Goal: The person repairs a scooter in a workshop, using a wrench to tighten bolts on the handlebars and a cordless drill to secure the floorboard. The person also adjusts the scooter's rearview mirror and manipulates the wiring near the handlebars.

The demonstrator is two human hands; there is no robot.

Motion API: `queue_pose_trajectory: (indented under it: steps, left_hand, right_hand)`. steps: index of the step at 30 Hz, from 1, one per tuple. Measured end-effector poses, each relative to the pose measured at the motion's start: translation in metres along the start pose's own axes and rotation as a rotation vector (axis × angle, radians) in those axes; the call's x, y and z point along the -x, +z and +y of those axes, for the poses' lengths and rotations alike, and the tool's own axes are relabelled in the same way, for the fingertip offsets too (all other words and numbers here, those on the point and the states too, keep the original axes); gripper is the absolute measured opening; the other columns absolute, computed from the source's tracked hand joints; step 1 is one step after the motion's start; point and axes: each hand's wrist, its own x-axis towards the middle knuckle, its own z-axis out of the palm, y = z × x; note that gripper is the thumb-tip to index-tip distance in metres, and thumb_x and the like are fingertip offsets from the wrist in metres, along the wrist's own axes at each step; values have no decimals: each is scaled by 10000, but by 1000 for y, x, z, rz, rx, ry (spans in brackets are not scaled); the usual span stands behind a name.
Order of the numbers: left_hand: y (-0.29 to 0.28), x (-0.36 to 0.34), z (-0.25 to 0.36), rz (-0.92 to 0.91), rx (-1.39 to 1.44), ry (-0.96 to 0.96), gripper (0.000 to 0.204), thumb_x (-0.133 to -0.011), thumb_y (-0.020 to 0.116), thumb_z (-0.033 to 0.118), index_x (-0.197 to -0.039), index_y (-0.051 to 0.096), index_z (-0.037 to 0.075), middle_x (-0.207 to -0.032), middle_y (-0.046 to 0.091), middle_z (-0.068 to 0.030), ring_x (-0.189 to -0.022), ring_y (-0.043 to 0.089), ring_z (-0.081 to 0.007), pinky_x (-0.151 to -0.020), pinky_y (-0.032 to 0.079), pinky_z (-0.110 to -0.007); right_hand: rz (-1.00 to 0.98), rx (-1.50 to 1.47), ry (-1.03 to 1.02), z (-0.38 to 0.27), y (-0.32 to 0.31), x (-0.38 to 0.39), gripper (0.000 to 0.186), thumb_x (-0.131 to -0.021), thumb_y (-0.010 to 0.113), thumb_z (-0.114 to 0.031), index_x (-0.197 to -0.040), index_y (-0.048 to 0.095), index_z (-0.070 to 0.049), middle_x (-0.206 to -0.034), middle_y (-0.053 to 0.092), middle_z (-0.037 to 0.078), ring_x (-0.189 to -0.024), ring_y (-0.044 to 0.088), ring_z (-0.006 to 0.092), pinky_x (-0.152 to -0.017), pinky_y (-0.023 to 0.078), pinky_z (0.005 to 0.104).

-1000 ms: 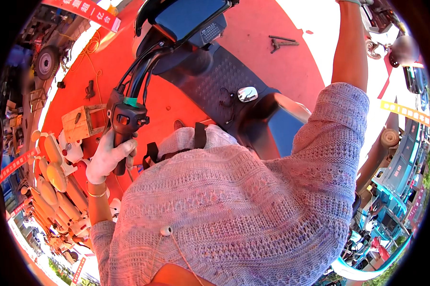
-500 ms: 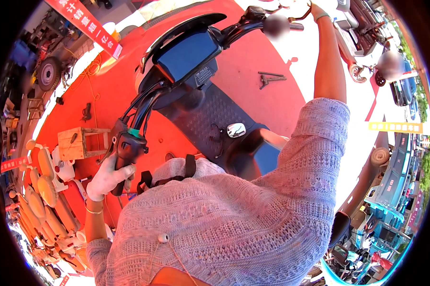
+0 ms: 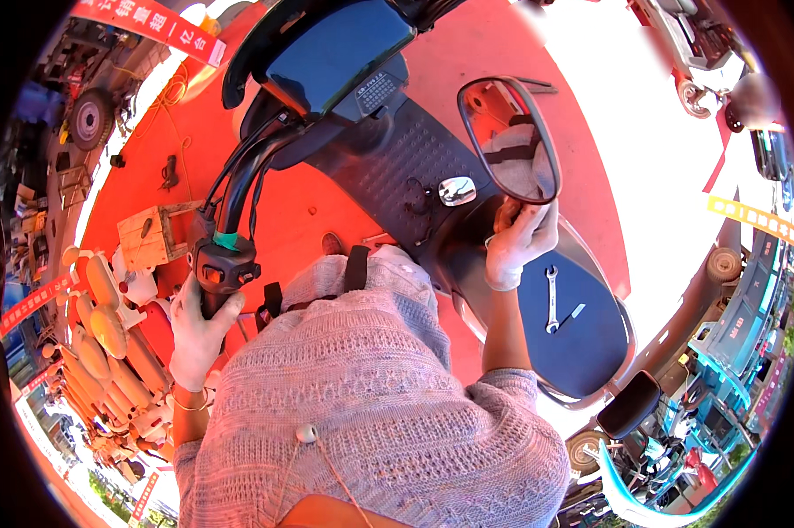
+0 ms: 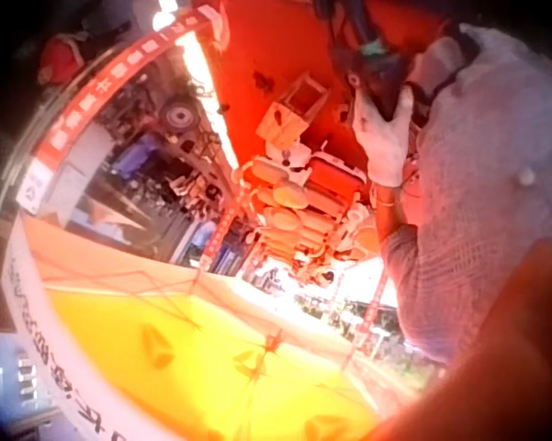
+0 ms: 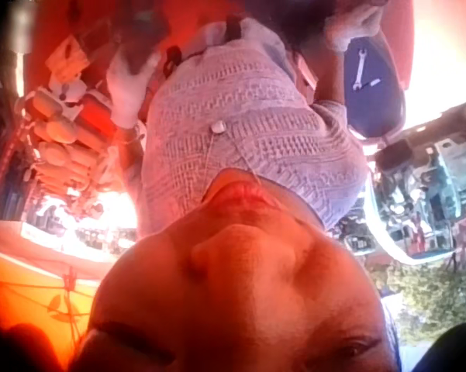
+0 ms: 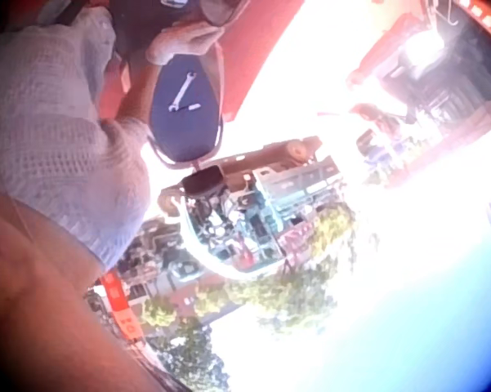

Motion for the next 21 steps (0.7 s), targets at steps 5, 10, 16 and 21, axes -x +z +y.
queue_pose_trajectory:
  steps: [5,10,16,21]
  left_hand:
    - [6,3,8,50,47,-121,352,-738,703,129,-1043,569,15,-870,630,-76,-774,572,-146,-724,467,-299]
    - [16,6,2,205,-85,-92,494,-673,791,173,-1069,550,0,-923,627,-118,-769,626,-265,-725,494,-340]
    - [12,6,12,327,-262,-81,600,-561,827,206,-1060,562,5,-851,611,-110,-735,616,-261,-686,489,-333]
    - [6,10,14,280,-242,-131,620,-489,834,226,-1010,588,-5,-782,588,-95,-672,578,-249,-617,452,-322]
  right_hand:
    - [-401,381,277,145,-27,49,305,-950,517,-232,-736,545,-17,-568,460,-24,-478,402,46,-435,306,205]
    - [-557,386,891,305,9,71,328,-886,544,-280,-652,521,-52,-505,467,0,-367,413,115,-342,348,275]
    - [-630,865,622,401,57,32,325,-791,553,-267,-844,645,40,-815,652,232,-786,635,388,-723,495,464]
    - [-937,1061,140,433,54,3,323,-805,556,-167,-1087,581,-12,-992,642,206,-951,607,373,-826,473,445]
